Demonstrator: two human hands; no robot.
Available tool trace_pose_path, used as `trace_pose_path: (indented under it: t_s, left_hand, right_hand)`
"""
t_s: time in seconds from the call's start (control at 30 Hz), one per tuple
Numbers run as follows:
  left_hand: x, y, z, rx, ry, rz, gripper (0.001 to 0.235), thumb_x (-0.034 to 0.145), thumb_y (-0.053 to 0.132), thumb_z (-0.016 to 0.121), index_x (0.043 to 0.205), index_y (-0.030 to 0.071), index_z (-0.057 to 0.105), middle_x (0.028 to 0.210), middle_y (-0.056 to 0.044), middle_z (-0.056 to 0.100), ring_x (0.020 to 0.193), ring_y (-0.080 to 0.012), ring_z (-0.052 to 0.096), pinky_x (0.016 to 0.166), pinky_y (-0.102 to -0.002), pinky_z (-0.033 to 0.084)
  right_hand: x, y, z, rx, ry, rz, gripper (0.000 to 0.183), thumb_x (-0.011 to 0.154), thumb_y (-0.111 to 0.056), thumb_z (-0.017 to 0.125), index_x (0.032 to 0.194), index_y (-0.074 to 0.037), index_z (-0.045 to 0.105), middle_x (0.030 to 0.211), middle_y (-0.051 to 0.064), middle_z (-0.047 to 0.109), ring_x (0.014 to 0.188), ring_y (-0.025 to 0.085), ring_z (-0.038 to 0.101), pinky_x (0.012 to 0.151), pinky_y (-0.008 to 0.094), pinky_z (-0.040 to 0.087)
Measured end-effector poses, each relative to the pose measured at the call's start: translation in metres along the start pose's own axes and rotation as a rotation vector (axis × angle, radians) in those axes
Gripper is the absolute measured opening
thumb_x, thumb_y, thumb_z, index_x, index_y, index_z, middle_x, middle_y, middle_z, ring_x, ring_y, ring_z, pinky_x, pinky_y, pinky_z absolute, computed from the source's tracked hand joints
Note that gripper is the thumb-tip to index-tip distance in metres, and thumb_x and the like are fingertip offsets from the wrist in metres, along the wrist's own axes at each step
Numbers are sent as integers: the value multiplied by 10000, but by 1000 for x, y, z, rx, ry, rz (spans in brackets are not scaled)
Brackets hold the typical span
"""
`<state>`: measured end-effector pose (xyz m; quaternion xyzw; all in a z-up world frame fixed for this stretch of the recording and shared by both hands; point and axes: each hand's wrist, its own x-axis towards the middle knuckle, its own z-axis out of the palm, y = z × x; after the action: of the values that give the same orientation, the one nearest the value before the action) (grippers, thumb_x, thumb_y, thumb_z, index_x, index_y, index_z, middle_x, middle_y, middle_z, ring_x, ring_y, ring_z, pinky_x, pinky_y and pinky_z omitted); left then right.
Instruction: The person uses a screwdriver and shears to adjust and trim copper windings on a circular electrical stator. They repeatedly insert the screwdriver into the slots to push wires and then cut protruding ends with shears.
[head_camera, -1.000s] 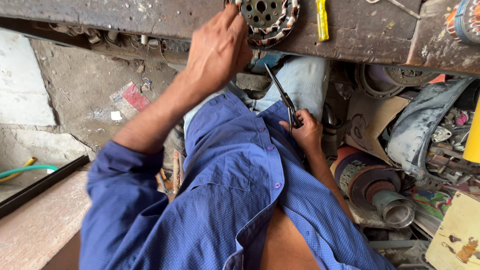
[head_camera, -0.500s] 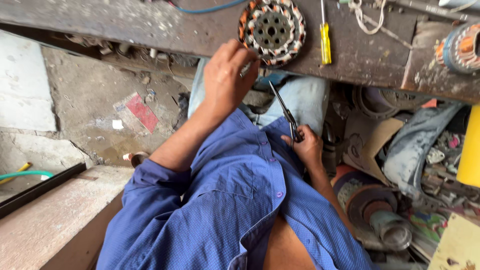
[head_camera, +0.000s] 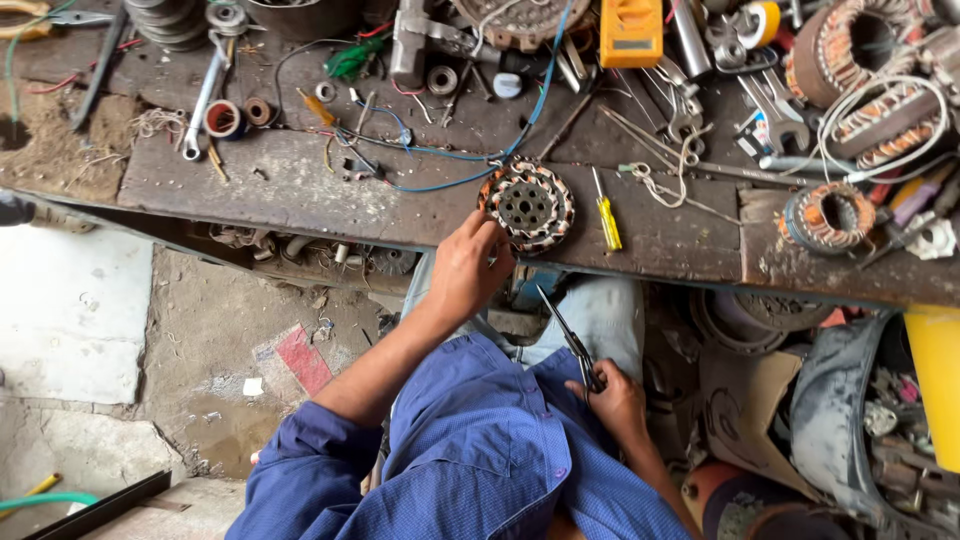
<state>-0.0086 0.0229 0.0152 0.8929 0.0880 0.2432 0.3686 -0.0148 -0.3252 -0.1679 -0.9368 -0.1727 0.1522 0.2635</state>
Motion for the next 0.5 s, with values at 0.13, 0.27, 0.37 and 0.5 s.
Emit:
trace_pose_path:
  t_s: [0.13,0.27,0.37,0.5]
  left_hand:
    - [8,-3,-25,-275,-206,-65,116,800,61,693,898,21,644,936,-126,616,828,-278,681,753,-378,558]
    - [26,-22,-72,-363,-151,161,158,862,107,774,939,15,671,1050,-109,677,1027,-246,672,901,-384,535]
    - [46,-36,-132,-888,-56,223,547,1016,520,577,927,-17,634,1129,-193,646,897,-182,626,796,-301,519]
    - [77,-7,-241,-1039,181,179,475,998,462,627,927,-8,641,1076,-170,657,866,-175,640,770,-305,528]
  right_hand:
    - [-3,2,-1,9,-10,15,547,628,-523,900,881,-111,642,708,58,724,642,280,716,600,416,558]
    - [3,-2,-2,-33,33,-31,542,626,-514,924,858,-111,645,692,70,717,648,301,706,595,423,550]
    - [-6,0,-5,-3,44,-37,526,631,-480,929,857,-106,636,691,66,714,627,286,699,584,408,546]
    - [1,-5,-4,109,22,21,510,649,-457,926,855,-103,623,642,62,693,572,236,704,561,384,551]
